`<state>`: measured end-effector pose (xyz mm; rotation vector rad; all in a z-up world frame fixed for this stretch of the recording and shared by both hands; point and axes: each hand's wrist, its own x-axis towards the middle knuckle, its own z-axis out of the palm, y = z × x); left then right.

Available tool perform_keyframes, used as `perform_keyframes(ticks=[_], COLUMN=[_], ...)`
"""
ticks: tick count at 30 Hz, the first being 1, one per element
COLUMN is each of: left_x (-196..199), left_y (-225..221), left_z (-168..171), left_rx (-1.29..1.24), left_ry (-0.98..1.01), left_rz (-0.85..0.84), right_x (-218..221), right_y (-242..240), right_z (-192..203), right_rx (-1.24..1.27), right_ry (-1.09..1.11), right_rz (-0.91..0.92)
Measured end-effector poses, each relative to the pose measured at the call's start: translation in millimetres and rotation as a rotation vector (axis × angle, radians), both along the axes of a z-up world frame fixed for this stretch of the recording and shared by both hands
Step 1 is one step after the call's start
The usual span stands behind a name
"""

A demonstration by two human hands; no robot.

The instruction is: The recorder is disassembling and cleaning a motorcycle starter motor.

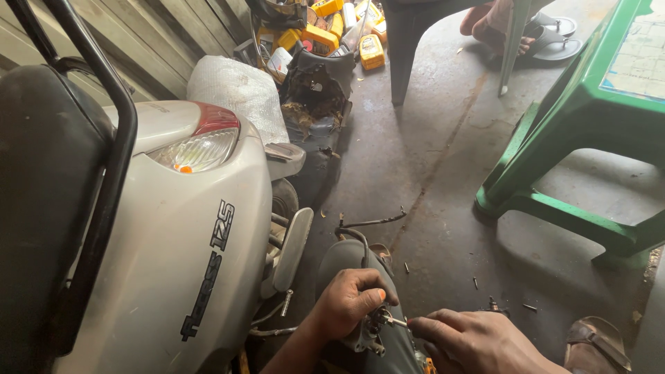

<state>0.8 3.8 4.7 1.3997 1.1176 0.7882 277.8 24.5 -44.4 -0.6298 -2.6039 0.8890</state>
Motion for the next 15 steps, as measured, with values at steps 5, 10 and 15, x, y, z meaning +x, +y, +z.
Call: perform_keyframes(ticks=[5, 10, 15], left_x=[1, -1, 1], left_y=[1, 3, -1], left_z=[-1, 1, 0], left_rx=[-0.012, -0.005, 0.017], left_ry=[-0.012, 0.017, 0.020], left_rz=[0.003, 0.004, 0.001], right_x=[1, -2, -3], right_y=[1, 2, -1], right_z=[12, 15, -1], right_rx=[0.173, 0.368, 0.100], right_ry=[-0.024, 0.049, 0.020], right_rz=[0.087, 0.149, 0.055])
